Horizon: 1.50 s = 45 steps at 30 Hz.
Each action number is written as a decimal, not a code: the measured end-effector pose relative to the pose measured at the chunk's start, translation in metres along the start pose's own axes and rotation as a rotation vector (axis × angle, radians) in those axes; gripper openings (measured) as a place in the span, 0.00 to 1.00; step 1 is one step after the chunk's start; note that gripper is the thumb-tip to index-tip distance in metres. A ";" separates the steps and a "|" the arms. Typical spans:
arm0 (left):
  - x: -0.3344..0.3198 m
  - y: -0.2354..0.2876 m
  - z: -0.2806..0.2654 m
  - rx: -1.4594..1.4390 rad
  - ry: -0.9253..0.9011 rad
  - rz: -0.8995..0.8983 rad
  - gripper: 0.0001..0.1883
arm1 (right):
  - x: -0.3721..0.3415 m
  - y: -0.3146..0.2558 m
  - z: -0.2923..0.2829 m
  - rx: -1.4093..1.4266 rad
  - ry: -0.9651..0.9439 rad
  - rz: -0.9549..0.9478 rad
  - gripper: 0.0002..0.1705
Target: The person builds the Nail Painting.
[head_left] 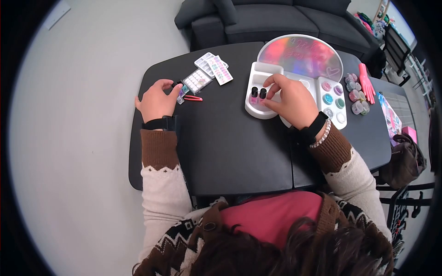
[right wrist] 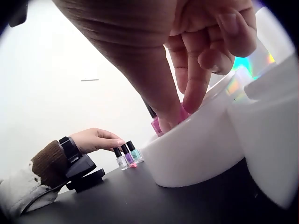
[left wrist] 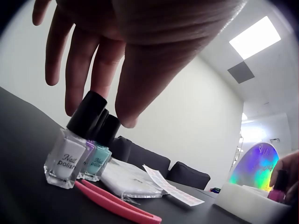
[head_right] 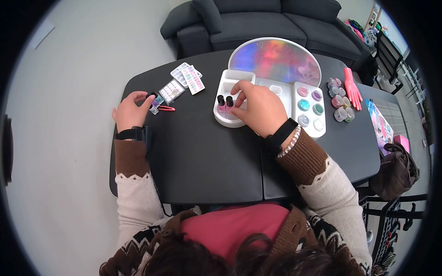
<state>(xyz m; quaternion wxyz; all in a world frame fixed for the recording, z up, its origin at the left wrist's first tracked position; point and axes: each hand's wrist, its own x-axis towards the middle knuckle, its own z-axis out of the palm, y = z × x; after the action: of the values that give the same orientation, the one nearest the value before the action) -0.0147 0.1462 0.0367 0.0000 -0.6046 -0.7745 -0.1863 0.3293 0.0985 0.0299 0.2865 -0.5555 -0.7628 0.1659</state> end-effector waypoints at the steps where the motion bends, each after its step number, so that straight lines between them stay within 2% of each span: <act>1: -0.002 0.003 0.003 0.012 0.036 0.003 0.20 | -0.001 0.000 -0.001 0.008 -0.007 0.010 0.19; 2: -0.003 0.006 0.004 0.024 0.072 0.005 0.16 | -0.002 0.000 -0.002 0.016 -0.014 0.021 0.19; 5: -0.004 0.009 0.004 0.089 0.105 0.027 0.13 | -0.004 0.001 -0.004 0.038 0.010 0.020 0.20; 9: -0.003 0.013 0.004 0.146 0.104 0.028 0.10 | -0.007 0.003 -0.008 0.059 0.026 0.044 0.20; 12: -0.009 0.018 -0.006 0.148 0.172 0.024 0.10 | -0.010 0.004 -0.011 0.097 0.039 0.002 0.22; 14: -0.018 0.023 -0.016 0.082 0.438 0.147 0.10 | -0.011 0.002 -0.014 0.153 0.087 -0.046 0.24; 16: -0.028 0.036 -0.024 0.049 0.466 0.173 0.10 | -0.013 -0.007 -0.019 0.230 0.122 -0.084 0.25; 18: -0.034 0.047 -0.026 -0.371 0.548 0.602 0.07 | -0.015 -0.015 -0.017 0.303 0.153 -0.120 0.26; 20: -0.049 0.069 -0.018 -0.625 0.341 0.751 0.06 | -0.015 -0.022 -0.016 0.386 0.193 -0.294 0.27; 21: -0.054 0.080 -0.009 -0.711 0.327 0.812 0.08 | -0.018 -0.026 -0.018 0.404 0.158 -0.295 0.27; 24: -0.071 0.093 0.006 -0.695 0.152 0.904 0.10 | -0.021 -0.024 -0.008 0.379 0.152 -0.350 0.22; 25: -0.074 0.095 0.009 -0.694 0.152 0.906 0.10 | -0.021 -0.022 -0.008 0.356 0.147 -0.301 0.17; 28: -0.077 0.097 0.011 -0.679 0.099 0.938 0.14 | -0.019 -0.016 -0.013 0.344 0.099 -0.269 0.15; 30: -0.074 0.095 0.007 -0.483 0.201 0.946 0.21 | -0.016 -0.007 -0.012 0.314 0.121 -0.298 0.14; 32: -0.063 0.085 0.006 -0.397 0.374 0.734 0.29 | -0.013 0.001 -0.013 0.283 0.143 -0.330 0.14; 33: -0.057 0.079 0.000 -0.421 0.356 0.512 0.32 | -0.013 0.005 -0.015 0.247 0.130 -0.265 0.13; 34: -0.044 0.069 0.003 -0.453 0.422 0.471 0.30 | -0.012 0.009 -0.016 0.211 0.117 -0.197 0.13; 38: -0.012 0.026 0.022 -0.080 0.430 0.207 0.26 | -0.011 0.020 -0.016 0.205 0.059 -0.038 0.12; 39: -0.008 0.020 0.027 -0.083 0.429 0.208 0.26 | -0.011 0.021 -0.015 0.202 0.059 -0.036 0.12; 41: -0.004 0.014 0.031 0.067 0.271 0.082 0.21 | -0.010 0.022 -0.012 0.213 0.012 -0.027 0.12; 45: 0.003 0.011 0.036 0.070 0.227 0.059 0.19 | -0.010 0.021 -0.010 0.171 -0.006 -0.008 0.12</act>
<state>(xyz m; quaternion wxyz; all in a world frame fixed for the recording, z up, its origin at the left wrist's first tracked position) 0.0028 0.1612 0.0067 0.1144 -0.6018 -0.7573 -0.2265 0.3531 0.0957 0.0234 0.3312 -0.5253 -0.7490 0.2311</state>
